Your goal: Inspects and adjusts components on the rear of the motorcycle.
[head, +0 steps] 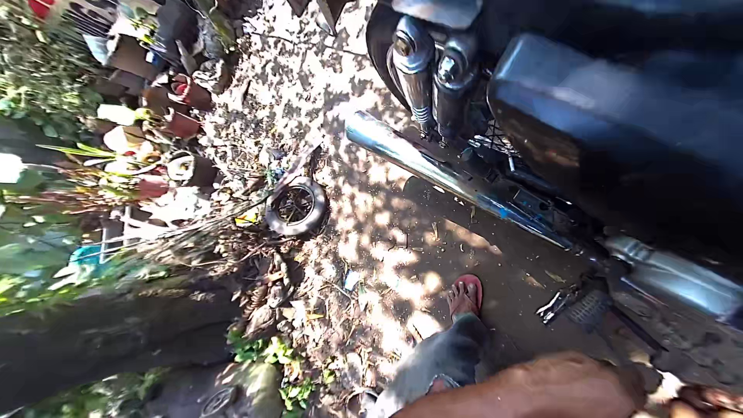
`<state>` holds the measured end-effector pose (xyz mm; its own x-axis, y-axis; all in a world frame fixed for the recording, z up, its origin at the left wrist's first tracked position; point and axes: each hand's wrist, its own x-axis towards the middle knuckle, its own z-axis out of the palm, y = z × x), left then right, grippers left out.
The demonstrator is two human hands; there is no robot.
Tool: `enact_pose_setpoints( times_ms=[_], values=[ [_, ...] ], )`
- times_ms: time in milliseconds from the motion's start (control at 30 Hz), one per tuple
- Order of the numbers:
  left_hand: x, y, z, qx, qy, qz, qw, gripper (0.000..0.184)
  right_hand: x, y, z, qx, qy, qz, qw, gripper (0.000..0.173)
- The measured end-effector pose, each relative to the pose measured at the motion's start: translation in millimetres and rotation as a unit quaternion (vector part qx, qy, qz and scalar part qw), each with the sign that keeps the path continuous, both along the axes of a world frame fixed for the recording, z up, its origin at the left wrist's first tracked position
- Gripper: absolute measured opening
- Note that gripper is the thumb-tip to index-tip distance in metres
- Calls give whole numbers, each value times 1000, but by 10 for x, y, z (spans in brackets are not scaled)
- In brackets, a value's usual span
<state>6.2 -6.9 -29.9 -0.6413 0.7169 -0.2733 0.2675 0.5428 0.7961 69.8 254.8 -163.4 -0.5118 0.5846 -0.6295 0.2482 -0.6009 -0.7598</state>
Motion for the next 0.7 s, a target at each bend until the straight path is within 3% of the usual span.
enact_pose_setpoints(
  times_ms=[67, 133, 233, 333, 433, 533, 667, 700],
  values=[
    [190, -114, -157, 23, -23, 30, 999, 24, 100, -291, 343, -63, -56, -4, 996, 52],
    [462, -303, -41, 15, -90, 113, 989, 26, 228, -591, 661, -57, -113, 10, 992, 44],
    [885, -788, 609, -27, -175, 216, 960, 31, 404, -1048, 1197, -2, -212, 66, 975, 11],
    [1307, -1360, 1319, -57, -214, 314, 923, 32, 363, -1554, 1879, 5, -275, 158, 948, 22],
    [1719, -1844, 1852, -89, -234, 456, 854, 32, 316, -1944, 2327, -53, -275, 162, 946, 16],
    [2139, -2099, 2194, -88, -202, 627, 747, 28, 279, -2129, 2628, -76, -272, 276, 919, 30],
    [2237, -2011, 2484, 40, -229, 842, 486, 30, 130, -2203, 2892, 5, -255, 381, 888, 18],
    [2189, -1965, 2532, 57, -235, 861, 448, 29, 91, -2176, 2953, 28, -258, 388, 885, 20]
  ],
)
